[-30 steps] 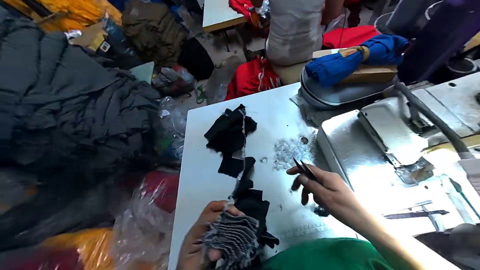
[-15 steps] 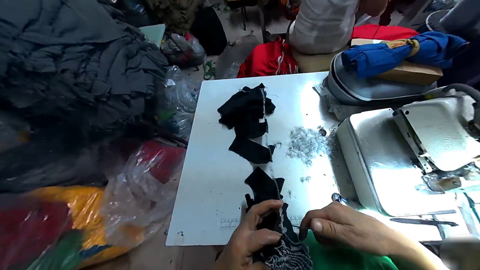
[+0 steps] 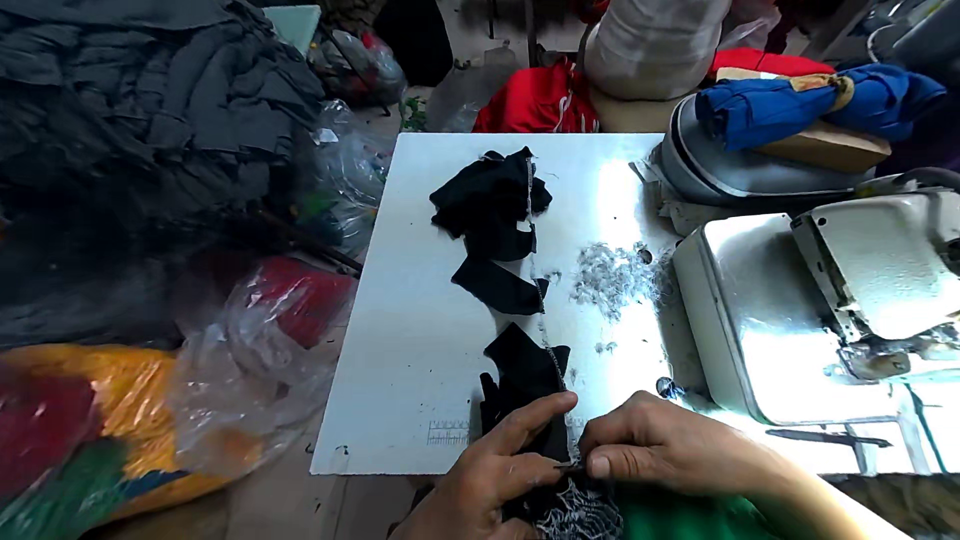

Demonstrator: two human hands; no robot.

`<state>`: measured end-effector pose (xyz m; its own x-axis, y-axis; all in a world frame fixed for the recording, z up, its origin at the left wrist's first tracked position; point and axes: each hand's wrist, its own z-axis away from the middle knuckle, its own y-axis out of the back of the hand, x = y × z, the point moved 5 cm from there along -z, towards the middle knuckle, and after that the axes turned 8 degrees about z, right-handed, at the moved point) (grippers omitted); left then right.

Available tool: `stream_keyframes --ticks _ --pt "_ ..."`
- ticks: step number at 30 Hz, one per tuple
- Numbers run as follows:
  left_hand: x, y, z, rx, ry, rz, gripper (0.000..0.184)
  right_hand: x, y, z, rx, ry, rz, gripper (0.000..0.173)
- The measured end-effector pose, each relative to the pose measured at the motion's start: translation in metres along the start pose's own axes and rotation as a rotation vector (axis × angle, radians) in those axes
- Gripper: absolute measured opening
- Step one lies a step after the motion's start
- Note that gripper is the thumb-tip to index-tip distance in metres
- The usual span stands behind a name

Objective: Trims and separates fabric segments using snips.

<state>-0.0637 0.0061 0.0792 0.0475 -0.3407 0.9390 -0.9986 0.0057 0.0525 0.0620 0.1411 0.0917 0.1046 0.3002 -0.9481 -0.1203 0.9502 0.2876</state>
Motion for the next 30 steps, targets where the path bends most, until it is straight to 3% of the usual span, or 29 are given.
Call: stream_keyframes --ticks 9,13,17,19,23,26,30 --pt "-0.001 0.001 0.002 -0.029 -0.006 0.001 0.031 0.0 -0.001 -0.001 -0.006 -0.044 -0.001 0.043" --pt "-0.001 0.002 0.002 -0.031 0.0 -0.026 0.032 -0.002 0.004 0.001 0.06 0.025 -0.015 0.047" --pt "-0.001 0.002 0.002 -0.026 0.012 -0.009 0.034 0.004 0.022 0.001 0.34 -0.255 -0.109 0.039" --pt "-0.001 0.002 0.0 -0.038 0.014 -0.017 0.035 0.007 0.031 -0.005 0.42 -0.409 0.0 0.04" --pt "-0.002 0.001 -0.003 -0.065 0.013 -0.04 0.036 0.007 0.028 -0.033 0.203 -0.589 0.193 0.039" --pt "-0.001 0.004 -0.002 -0.056 0.02 -0.051 0.038 0.008 0.027 -0.04 0.183 -0.536 0.17 0.02" --pt "-0.002 0.012 0.006 0.058 0.05 -0.116 0.039 0.009 0.037 -0.028 0.431 -0.363 0.097 0.006"
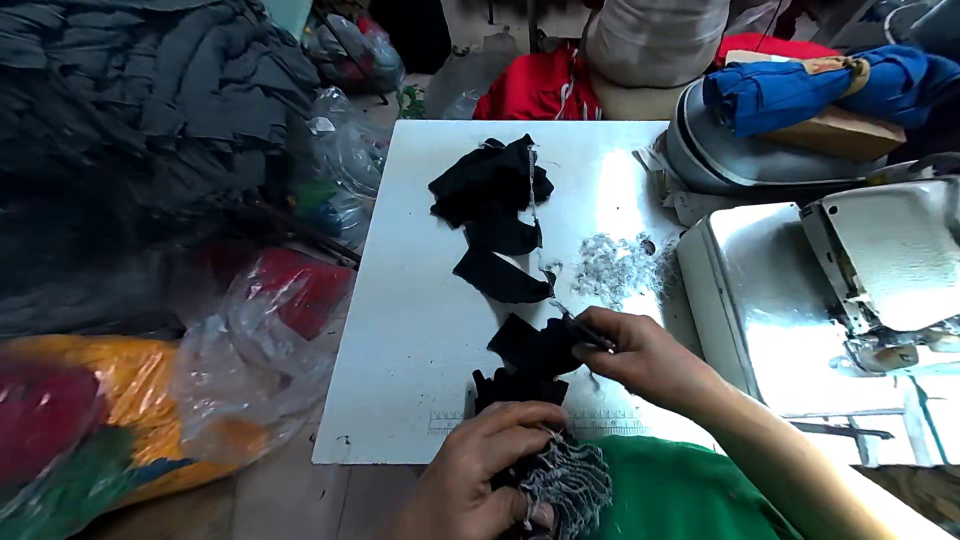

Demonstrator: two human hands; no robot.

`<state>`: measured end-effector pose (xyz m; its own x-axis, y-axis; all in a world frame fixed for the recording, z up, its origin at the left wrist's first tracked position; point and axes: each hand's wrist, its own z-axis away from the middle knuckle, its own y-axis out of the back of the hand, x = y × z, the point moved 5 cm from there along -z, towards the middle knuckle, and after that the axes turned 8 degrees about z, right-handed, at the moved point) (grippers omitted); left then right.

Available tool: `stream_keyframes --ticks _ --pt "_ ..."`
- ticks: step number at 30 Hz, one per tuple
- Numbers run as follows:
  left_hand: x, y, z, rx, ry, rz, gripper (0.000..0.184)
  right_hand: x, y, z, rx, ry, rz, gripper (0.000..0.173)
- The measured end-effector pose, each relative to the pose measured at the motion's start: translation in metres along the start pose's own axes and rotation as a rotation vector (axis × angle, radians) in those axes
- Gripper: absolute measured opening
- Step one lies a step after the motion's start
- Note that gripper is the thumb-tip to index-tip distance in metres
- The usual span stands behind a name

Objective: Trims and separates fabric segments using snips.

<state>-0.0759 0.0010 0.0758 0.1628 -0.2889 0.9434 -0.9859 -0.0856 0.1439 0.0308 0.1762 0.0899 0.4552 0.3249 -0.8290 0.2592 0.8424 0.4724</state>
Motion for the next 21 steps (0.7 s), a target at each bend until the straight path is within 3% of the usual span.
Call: stream_keyframes --ticks 3,10,15,21 --pt "0.001 0.007 0.0 0.1 -0.014 0.012 0.041 0.004 0.004 0.007 -0.006 0.06 -0.076 0.009" --pt "0.007 0.003 -0.018 0.08 -0.025 0.057 0.041 0.005 -0.005 0.032 -0.139 0.154 -0.208 0.02" --pt "-0.004 -0.007 -0.02 0.151 0.054 0.15 0.037 -0.007 -0.003 0.045 -0.127 0.325 -0.058 0.024" --pt "-0.007 -0.006 -0.018 0.174 0.142 0.306 0.04 -0.013 -0.004 0.05 -0.145 0.398 0.038 0.031"
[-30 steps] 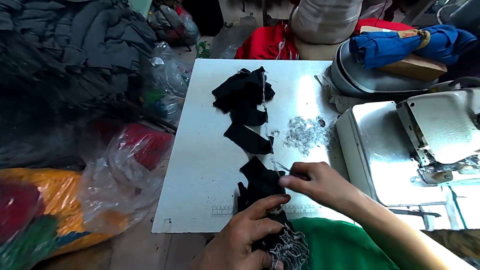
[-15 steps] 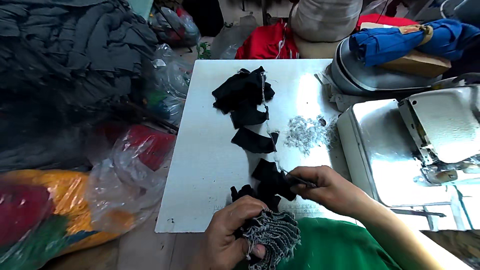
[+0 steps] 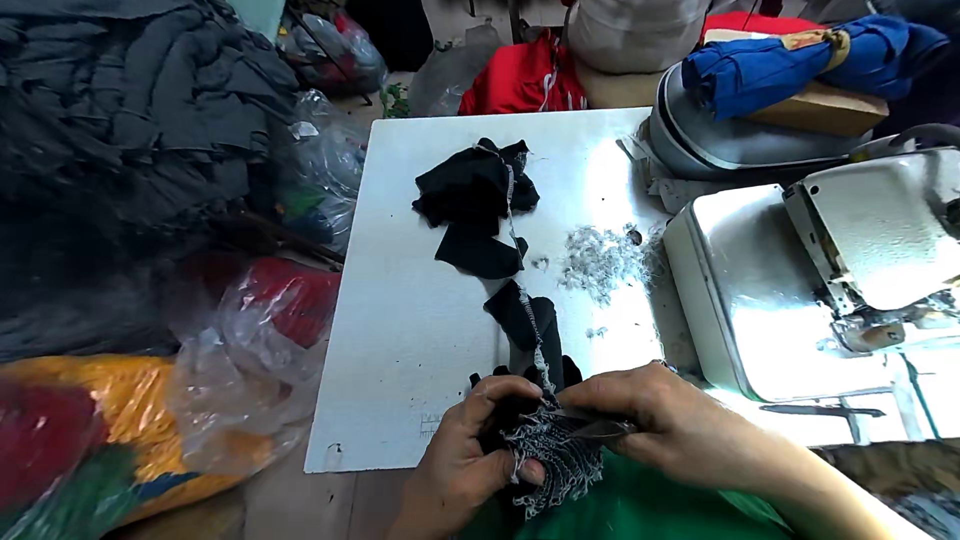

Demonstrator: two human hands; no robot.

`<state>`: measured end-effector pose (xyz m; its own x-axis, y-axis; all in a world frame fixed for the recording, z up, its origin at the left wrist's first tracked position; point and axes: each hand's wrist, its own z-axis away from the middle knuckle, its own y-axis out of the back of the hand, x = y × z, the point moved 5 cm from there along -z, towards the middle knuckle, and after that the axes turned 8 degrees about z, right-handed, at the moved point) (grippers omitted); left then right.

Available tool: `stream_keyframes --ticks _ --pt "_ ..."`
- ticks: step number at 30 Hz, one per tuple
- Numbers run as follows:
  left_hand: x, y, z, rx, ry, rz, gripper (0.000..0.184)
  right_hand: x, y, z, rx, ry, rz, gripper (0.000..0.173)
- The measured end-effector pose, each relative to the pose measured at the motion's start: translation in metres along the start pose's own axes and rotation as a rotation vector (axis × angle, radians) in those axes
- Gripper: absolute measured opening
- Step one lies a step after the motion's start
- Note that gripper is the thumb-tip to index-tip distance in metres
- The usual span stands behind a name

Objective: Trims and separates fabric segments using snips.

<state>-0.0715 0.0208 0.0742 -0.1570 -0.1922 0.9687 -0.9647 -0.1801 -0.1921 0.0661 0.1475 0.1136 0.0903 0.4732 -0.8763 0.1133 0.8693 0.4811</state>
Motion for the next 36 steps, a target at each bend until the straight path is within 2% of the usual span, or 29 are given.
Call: stream_keyframes --ticks 4,7,13,16,19,21,23,25,26,30,36 --pt "-0.01 0.008 0.002 -0.042 0.09 -0.058 0.05 -0.002 -0.003 -0.002 -0.004 0.051 0.016 0.032" --pt "-0.013 0.009 0.004 -0.126 0.023 -0.141 0.049 -0.002 -0.005 -0.004 -0.029 0.063 -0.035 0.034" --pt "-0.008 0.008 -0.002 -0.115 -0.114 -0.235 0.041 0.009 0.007 -0.004 -0.014 -0.058 -0.123 0.034" --pt "-0.003 0.01 -0.007 -0.064 -0.123 -0.209 0.04 0.02 0.022 0.004 0.143 -0.134 -0.065 0.03" --pt "-0.002 0.009 -0.011 -0.006 -0.089 -0.177 0.036 0.032 0.036 0.019 0.376 -0.341 0.005 0.028" --pt "-0.005 0.009 -0.011 0.015 -0.082 -0.158 0.036 0.037 0.039 0.03 0.441 -0.474 -0.088 0.026" --pt "-0.006 0.008 -0.011 0.024 -0.076 -0.133 0.036 0.034 0.03 0.036 0.363 -0.456 -0.273 0.03" --pt "-0.005 0.007 -0.011 0.037 -0.068 -0.133 0.034 0.023 0.014 0.039 0.173 -0.353 -0.444 0.057" --pt "-0.004 0.007 -0.012 0.042 -0.066 -0.135 0.035 0.019 0.007 0.039 0.094 -0.327 -0.482 0.065" --pt "-0.003 0.008 -0.013 0.081 -0.062 -0.107 0.036 0.023 -0.006 0.041 0.036 -0.359 -0.455 0.048" --pt "-0.003 0.004 -0.015 0.033 -0.067 -0.055 0.035 0.028 -0.006 0.034 0.056 -0.44 -0.374 0.045"
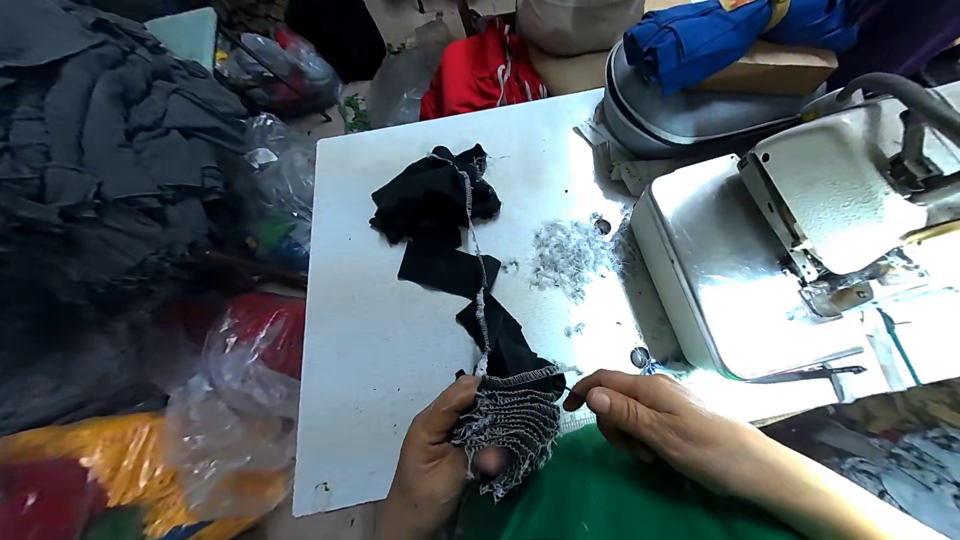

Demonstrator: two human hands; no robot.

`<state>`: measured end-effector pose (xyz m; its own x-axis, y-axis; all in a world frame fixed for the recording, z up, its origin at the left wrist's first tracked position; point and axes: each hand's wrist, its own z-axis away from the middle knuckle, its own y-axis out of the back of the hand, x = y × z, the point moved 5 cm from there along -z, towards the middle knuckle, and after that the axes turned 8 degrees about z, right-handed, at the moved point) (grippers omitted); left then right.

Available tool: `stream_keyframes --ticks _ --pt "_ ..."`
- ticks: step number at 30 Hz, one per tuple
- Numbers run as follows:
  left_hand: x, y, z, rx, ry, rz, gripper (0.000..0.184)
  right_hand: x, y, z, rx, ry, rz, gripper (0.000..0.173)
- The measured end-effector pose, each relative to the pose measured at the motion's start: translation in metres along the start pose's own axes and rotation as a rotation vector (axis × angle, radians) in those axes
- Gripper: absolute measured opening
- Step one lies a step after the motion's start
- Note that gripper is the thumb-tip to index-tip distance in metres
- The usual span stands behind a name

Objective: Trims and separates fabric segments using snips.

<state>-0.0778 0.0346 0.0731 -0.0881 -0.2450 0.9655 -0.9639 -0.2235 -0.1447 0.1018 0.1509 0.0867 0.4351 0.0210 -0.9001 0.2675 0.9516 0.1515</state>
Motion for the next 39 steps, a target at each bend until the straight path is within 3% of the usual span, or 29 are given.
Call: stream_keyframes --ticks 6,10,13,15,18,21,26,30,32,34,37,39 --pt "-0.005 -0.008 0.001 -0.041 0.018 0.046 0.037 -0.004 0.001 -0.008 0.084 0.043 -0.054 0.036" --pt "-0.008 -0.007 0.002 -0.057 0.016 0.024 0.036 0.0 0.008 -0.009 0.284 0.102 -0.107 0.03" --pt "-0.007 -0.003 0.003 -0.037 0.011 -0.004 0.037 0.004 0.017 -0.008 0.427 0.046 -0.126 0.028" --pt "-0.004 0.001 0.005 -0.022 0.015 -0.003 0.039 0.005 0.024 -0.009 0.465 -0.001 -0.009 0.028" --pt "0.005 0.01 0.006 -0.022 -0.004 -0.015 0.04 0.0 0.034 -0.015 0.467 -0.032 0.313 0.047" --pt "0.018 0.018 0.007 0.005 -0.02 -0.078 0.04 -0.007 0.04 -0.023 0.435 -0.055 0.437 0.058" --pt "0.021 0.023 0.008 0.014 -0.045 -0.139 0.04 -0.027 0.051 -0.026 0.618 0.08 0.47 0.047" --pt "0.007 0.021 0.011 0.016 -0.025 -0.107 0.04 -0.024 0.049 -0.028 0.45 0.043 0.719 0.035" --pt "0.006 0.02 0.011 0.018 -0.01 -0.094 0.039 -0.02 0.043 -0.026 0.361 0.012 0.847 0.043" --pt "0.006 0.021 0.011 0.035 0.006 -0.088 0.038 -0.024 0.039 -0.023 0.342 0.087 0.875 0.047" --pt "0.008 0.025 0.011 0.031 0.026 -0.085 0.036 -0.031 0.029 -0.017 0.383 0.302 0.941 0.038" --pt "0.009 0.028 0.01 0.036 0.032 -0.086 0.035 -0.033 0.024 -0.014 0.388 0.335 0.997 0.036"
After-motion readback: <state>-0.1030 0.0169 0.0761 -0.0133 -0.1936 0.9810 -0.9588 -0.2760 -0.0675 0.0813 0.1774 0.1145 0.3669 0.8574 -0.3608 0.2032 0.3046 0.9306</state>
